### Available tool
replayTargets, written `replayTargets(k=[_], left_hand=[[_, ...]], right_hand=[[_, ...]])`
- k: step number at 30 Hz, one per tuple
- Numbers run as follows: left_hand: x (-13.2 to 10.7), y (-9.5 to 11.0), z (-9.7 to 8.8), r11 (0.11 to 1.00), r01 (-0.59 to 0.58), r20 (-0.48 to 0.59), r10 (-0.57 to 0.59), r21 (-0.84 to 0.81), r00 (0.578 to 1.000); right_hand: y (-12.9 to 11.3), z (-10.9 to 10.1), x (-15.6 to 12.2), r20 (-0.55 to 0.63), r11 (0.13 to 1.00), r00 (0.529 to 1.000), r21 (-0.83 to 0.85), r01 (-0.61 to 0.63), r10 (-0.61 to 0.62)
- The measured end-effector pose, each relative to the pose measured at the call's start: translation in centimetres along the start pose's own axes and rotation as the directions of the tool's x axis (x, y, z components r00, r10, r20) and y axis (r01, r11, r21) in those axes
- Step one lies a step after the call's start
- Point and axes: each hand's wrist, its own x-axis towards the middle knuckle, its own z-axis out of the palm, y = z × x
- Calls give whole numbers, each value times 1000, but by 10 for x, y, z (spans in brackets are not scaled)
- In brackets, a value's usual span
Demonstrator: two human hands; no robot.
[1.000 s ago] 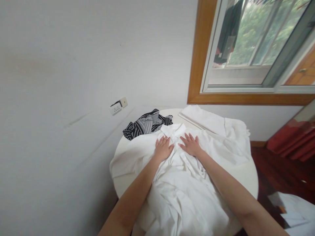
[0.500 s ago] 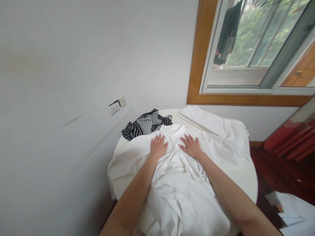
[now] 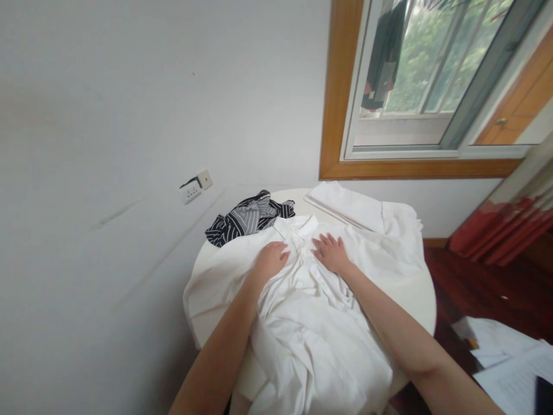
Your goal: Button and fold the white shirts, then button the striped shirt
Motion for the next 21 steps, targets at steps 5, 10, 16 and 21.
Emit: replayTargets(k=[5,10,16,21], left_hand=[[-5,8,16,994,-108,133,109,-17,985],[-1,21,21,999,-6,180,-3,50,984],[-10,30,-15,997,-17,149,7,69,989],[-50,36,-51,992,-123,74,122,18,990]], right_hand=[[0,8,2,40,999,999,21,-36,36],[-1,14,13,32,998,997,9,-66,66],[21,-12,9,26,989,999,149,24,-28],[43,-46,-39,-62,963,984,201,178,-168]])
